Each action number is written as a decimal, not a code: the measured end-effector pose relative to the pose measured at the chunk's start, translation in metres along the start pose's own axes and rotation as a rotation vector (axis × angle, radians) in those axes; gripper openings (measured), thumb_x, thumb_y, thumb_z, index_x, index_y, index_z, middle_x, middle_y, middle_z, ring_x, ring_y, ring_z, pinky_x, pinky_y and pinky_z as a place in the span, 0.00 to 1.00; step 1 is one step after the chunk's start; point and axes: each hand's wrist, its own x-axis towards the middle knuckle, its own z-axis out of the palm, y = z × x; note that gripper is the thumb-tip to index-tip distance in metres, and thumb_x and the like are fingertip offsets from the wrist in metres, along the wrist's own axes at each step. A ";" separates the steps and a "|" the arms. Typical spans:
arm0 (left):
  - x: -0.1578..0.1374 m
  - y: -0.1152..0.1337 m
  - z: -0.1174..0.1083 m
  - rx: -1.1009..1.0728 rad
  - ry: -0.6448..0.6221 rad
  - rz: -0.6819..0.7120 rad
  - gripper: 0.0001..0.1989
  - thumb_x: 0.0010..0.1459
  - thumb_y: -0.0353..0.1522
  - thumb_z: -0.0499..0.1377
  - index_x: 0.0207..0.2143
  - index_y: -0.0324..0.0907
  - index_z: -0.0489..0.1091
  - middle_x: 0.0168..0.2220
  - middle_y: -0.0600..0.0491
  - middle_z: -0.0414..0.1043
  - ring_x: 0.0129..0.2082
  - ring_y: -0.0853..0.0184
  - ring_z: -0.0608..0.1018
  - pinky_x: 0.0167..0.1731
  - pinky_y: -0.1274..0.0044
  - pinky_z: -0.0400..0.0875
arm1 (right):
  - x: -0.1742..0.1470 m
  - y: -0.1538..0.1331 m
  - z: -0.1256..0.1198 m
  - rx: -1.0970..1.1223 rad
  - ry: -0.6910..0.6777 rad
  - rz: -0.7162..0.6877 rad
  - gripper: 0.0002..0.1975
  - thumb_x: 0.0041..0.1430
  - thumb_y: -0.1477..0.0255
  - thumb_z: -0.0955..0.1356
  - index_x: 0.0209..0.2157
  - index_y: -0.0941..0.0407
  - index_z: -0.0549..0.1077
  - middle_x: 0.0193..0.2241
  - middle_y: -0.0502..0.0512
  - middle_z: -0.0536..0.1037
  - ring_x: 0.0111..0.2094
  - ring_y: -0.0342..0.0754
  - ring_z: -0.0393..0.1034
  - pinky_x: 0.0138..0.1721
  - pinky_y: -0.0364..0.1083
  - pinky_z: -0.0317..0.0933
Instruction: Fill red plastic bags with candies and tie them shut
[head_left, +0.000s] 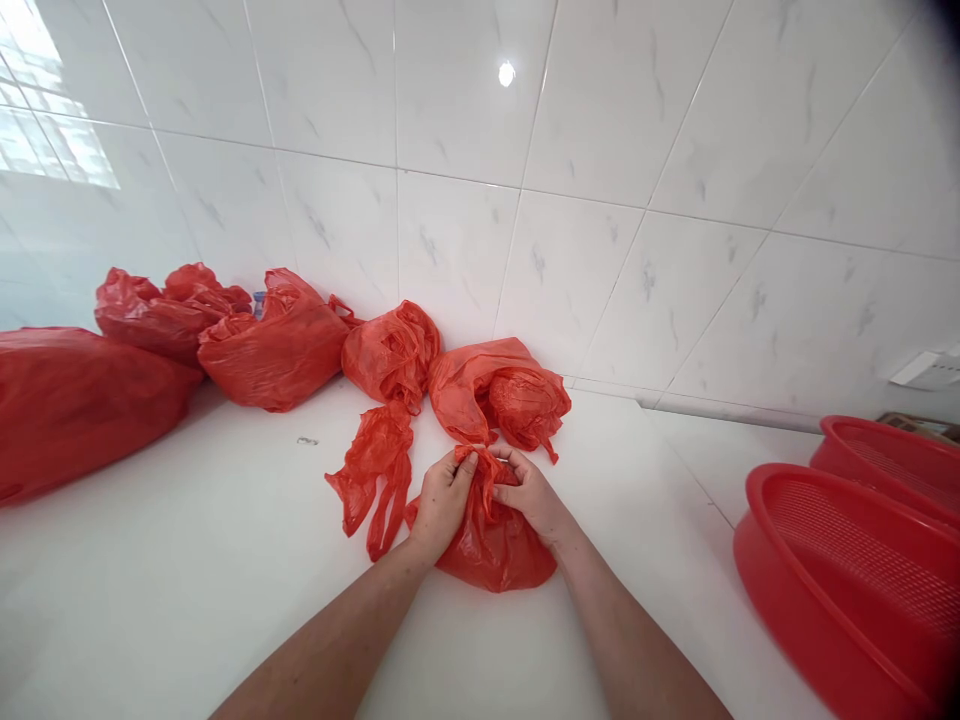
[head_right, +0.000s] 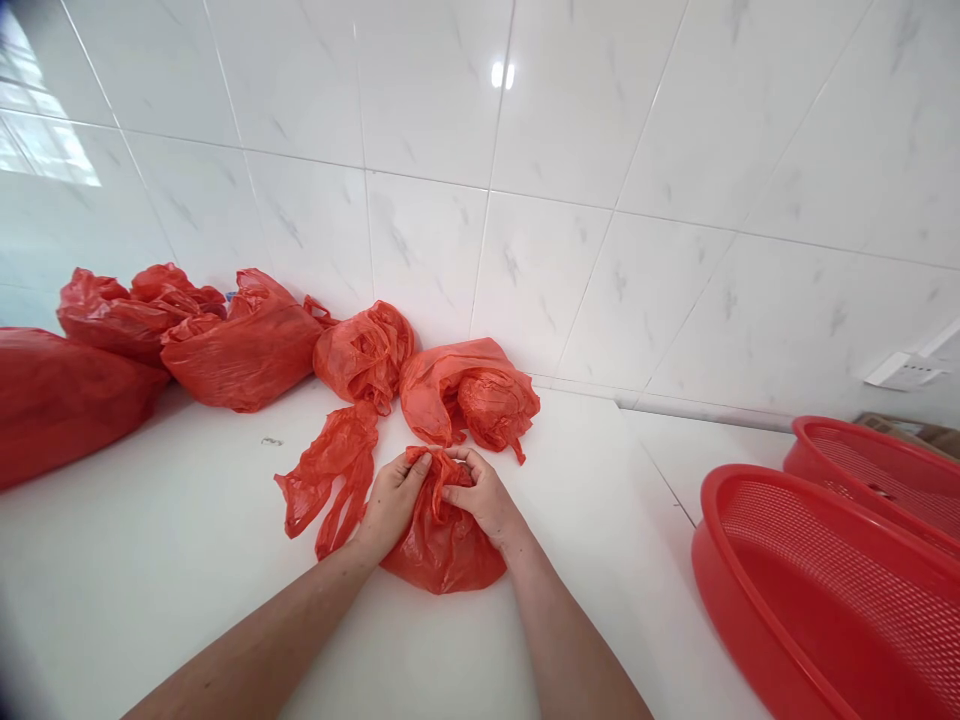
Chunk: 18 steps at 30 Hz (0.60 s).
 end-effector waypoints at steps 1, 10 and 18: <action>-0.001 0.001 0.000 0.011 -0.008 0.002 0.14 0.57 0.41 0.54 0.33 0.40 0.72 0.28 0.54 0.72 0.30 0.67 0.72 0.32 0.77 0.67 | 0.001 0.002 0.000 -0.052 0.024 -0.010 0.21 0.43 0.72 0.73 0.42 0.53 0.70 0.37 0.50 0.75 0.36 0.46 0.70 0.39 0.45 0.64; -0.007 0.003 0.007 0.040 -0.087 0.054 0.14 0.58 0.39 0.53 0.38 0.42 0.73 0.35 0.51 0.74 0.35 0.65 0.74 0.38 0.75 0.68 | 0.007 0.015 0.000 -0.250 0.262 -0.073 0.06 0.48 0.71 0.67 0.30 0.56 0.74 0.24 0.47 0.74 0.24 0.43 0.65 0.26 0.42 0.59; -0.006 0.005 0.005 0.025 -0.121 0.083 0.14 0.58 0.38 0.53 0.42 0.42 0.73 0.43 0.49 0.74 0.42 0.63 0.75 0.45 0.73 0.68 | 0.005 0.012 -0.008 -0.008 0.192 0.006 0.16 0.45 0.75 0.67 0.39 0.54 0.75 0.28 0.50 0.77 0.25 0.43 0.68 0.31 0.44 0.63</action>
